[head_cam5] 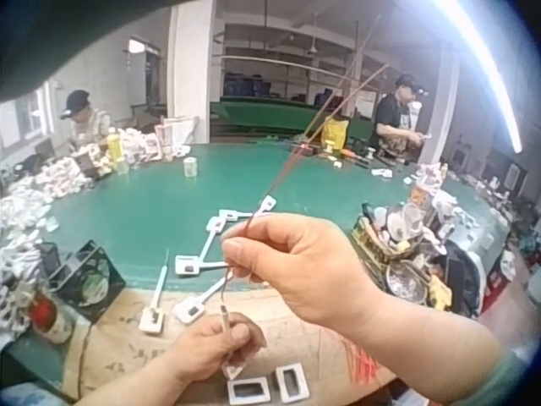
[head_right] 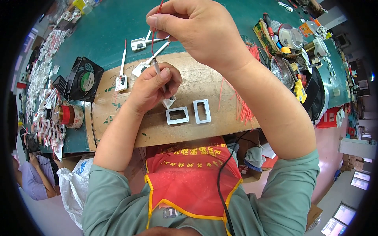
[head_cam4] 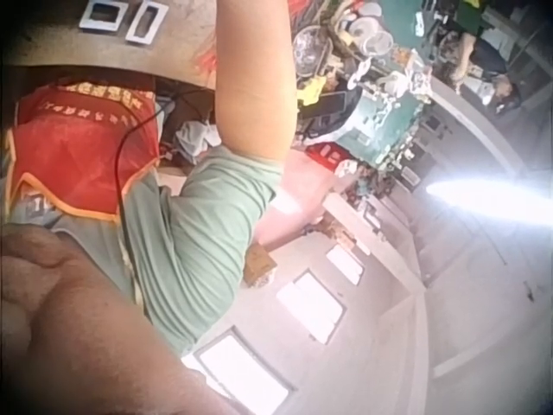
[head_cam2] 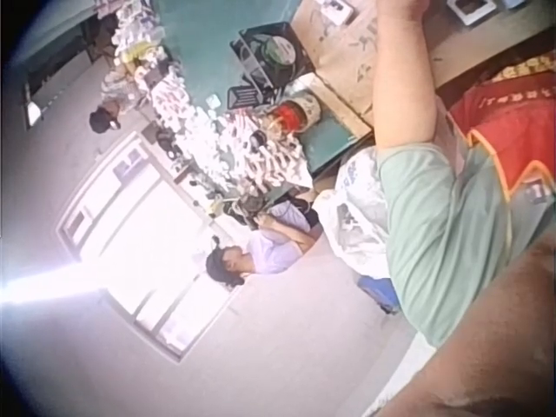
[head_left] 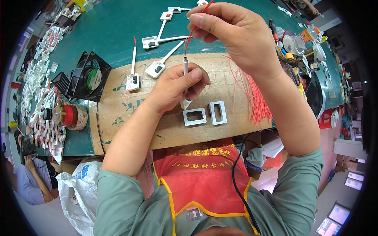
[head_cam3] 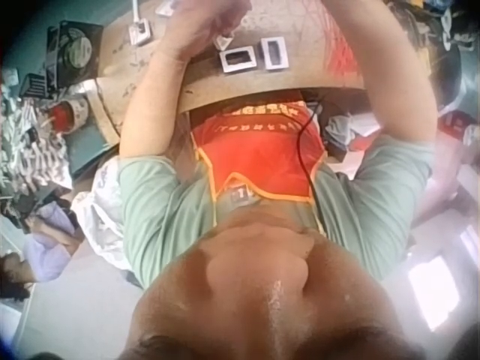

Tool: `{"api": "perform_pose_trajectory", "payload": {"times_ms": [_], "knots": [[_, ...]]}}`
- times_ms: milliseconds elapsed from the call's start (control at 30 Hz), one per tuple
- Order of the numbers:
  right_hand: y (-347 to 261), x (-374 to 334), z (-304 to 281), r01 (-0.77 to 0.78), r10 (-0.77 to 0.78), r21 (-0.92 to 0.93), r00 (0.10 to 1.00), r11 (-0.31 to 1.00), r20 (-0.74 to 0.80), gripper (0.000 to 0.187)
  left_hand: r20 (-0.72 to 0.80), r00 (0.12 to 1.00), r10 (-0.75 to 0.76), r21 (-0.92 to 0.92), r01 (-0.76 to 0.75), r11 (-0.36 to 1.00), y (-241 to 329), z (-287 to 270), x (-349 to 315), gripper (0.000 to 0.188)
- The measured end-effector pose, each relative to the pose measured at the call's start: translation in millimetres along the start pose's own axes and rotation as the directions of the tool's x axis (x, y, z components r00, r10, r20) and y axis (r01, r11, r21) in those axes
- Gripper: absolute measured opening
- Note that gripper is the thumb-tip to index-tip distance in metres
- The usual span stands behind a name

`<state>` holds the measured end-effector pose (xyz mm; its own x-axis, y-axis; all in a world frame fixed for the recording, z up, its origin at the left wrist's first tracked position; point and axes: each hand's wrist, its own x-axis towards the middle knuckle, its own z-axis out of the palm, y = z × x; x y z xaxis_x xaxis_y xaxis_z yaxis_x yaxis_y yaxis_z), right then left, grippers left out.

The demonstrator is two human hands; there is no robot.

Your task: Connecting wires to rocker switches and mounting them into plastic housings.

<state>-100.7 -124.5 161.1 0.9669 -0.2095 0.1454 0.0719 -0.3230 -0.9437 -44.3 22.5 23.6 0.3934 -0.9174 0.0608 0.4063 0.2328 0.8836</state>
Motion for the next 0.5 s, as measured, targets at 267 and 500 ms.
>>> {"api": "perform_pose_trajectory", "payload": {"times_ms": [267, 500], "knots": [[3, 1, -1, 0.003, -0.003, -0.007, 1.000, 1.000, -0.001, 0.018, -0.001, 1.000, -0.005, 0.002, 0.005, 1.000, 1, 1, -1, 0.033], [32, 1, 2, 0.248, -0.245, -0.100, 0.968, 0.964, 0.046, 0.023, 0.017, 1.000, -0.001, 0.004, 0.001, 1.000, 0, 0, 0, 0.033]]}}
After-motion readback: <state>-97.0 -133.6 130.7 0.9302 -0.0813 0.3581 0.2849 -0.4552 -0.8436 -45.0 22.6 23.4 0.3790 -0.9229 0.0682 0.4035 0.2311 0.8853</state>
